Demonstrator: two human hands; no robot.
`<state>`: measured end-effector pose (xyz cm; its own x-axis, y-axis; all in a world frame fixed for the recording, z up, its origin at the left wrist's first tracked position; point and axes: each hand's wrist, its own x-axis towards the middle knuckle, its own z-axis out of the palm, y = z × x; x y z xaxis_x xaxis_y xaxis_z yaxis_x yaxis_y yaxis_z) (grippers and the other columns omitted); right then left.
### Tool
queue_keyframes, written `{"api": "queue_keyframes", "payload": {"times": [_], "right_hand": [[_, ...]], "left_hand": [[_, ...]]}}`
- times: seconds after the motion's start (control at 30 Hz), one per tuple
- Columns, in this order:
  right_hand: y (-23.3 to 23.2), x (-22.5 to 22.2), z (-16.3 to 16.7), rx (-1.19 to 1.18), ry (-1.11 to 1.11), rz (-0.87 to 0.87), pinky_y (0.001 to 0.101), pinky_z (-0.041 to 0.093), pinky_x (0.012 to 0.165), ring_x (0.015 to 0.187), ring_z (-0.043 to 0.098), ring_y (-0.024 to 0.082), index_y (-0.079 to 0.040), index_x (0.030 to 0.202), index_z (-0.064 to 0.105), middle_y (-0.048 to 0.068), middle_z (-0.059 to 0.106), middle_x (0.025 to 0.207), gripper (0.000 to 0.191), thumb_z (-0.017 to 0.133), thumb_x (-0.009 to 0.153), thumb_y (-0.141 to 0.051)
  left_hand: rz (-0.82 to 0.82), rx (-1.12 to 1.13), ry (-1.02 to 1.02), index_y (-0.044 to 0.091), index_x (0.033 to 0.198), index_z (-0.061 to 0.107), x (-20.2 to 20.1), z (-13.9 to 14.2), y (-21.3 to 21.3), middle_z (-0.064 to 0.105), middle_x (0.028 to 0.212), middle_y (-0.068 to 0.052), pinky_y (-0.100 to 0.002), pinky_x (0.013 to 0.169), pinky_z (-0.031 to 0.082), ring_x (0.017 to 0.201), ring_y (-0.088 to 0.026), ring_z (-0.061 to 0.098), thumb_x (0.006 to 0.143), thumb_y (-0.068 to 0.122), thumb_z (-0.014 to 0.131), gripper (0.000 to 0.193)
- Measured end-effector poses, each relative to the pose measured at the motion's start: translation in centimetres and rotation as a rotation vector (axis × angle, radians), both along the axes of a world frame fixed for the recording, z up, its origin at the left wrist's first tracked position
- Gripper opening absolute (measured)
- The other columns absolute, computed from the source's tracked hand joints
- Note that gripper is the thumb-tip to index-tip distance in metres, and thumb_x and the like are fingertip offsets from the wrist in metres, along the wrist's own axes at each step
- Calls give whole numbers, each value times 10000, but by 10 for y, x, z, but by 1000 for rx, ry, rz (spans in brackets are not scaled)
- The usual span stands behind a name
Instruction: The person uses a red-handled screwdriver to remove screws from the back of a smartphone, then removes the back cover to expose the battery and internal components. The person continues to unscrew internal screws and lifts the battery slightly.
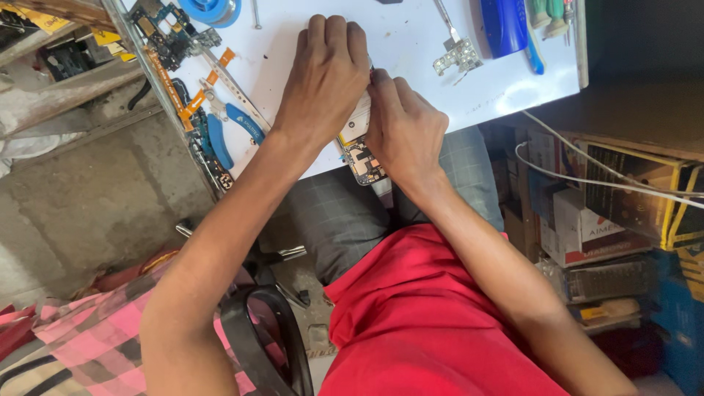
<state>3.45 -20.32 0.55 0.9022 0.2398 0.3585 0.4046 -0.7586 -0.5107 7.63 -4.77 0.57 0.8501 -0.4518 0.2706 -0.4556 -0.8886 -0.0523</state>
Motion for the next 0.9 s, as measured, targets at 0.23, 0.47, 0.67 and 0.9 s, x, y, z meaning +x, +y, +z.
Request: {"api": "queue_keyframes", "payload": {"times": [0.23,0.47,0.67,0.9], "right_hand": [[0,1,0,-14,7,0,419,452,562,701,659,291,-50,1274,631,84,636,899,286,682,993,-72],[-1,0,0,-17,16,4,415,446,556,675,644,284,-55,1294,638,75,622,871,296,683,1004,-88],[-1,0,-2,-37,8,3,412,438,542,662,641,279,-49,1293,646,78,625,871,294,686,1004,-82],[0,0,-1,-29,4,-2,414,439,542,656,642,280,-45,1288,656,79,632,872,289,696,1005,-87]], "left_hand": [[-32,-6,6,-85,1081,604,1,1,4,554,1016,-185,-365,874,503,993,-291,550,823,73,704,319],[-47,18,8,-61,1047,598,1,1,6,553,1019,-185,-366,884,507,1013,-295,551,820,68,705,281],[-46,-62,39,-64,1052,594,1,-2,6,547,1028,-189,-381,900,506,1023,-301,547,826,57,713,283],[-63,-192,94,-81,1164,604,0,-3,15,551,1083,-184,-397,956,495,1064,-323,542,847,-9,711,342]]}}
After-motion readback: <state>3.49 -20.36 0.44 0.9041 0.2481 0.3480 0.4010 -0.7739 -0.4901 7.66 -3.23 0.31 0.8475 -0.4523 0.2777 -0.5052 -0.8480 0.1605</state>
